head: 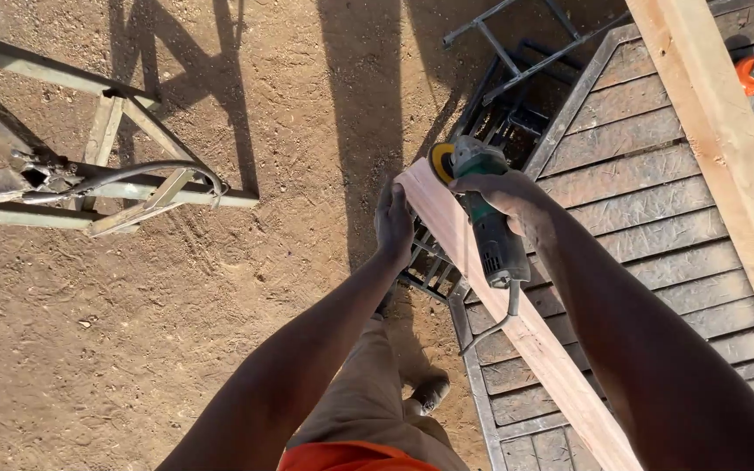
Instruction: A person uses an angle grinder with a sanding disc to smooth the surface of a wooden plank, frequently repositioning the wood to reach all areas.
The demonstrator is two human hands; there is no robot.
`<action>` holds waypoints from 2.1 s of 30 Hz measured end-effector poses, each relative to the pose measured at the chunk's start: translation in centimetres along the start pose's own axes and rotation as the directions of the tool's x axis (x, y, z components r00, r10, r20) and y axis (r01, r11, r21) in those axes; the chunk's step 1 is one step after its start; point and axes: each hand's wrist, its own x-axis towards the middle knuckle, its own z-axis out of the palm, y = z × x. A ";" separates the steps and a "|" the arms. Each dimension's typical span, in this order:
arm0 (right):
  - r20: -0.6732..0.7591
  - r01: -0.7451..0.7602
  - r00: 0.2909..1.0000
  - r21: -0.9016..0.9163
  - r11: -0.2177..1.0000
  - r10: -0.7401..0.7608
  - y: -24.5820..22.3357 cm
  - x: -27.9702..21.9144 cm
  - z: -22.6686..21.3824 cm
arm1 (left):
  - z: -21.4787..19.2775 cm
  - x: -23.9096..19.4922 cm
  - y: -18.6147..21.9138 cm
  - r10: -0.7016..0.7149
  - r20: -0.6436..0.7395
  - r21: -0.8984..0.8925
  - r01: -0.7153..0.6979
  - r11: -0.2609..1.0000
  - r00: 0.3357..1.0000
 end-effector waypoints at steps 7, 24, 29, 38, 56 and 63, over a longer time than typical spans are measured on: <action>0.088 -0.063 0.993 -0.212 0.975 0.084 -1.2 3.0 0.3 | -0.3 2.4 -3.4 -0.161 0.058 -0.316 0.171 0.933 0.985; -0.069 -0.330 0.943 -0.041 0.943 0.327 12.5 -6.4 -9.7 | 0.2 0.1 -2.6 -0.061 0.031 -0.342 0.068 0.937 0.998; -0.172 -0.400 0.901 0.028 0.916 0.398 20.7 -9.0 -14.2 | 1.4 -3.1 -3.7 0.077 -0.016 -0.100 -0.078 0.992 0.997; -0.281 -0.440 0.850 0.087 0.894 0.446 32.2 -17.0 -21.9 | 4.2 -13.8 -7.3 0.501 0.219 0.353 -0.547 0.759 0.837; -0.507 -0.528 0.678 0.169 0.832 0.532 65.5 -29.3 -42.2 | 11.0 -37.9 -20.8 0.499 0.723 0.274 -0.861 0.428 0.478; -0.710 -0.664 0.450 0.141 0.735 0.542 70.7 -33.5 -46.5 | 13.0 -39.8 -24.1 0.293 0.954 0.041 -0.996 0.075 0.062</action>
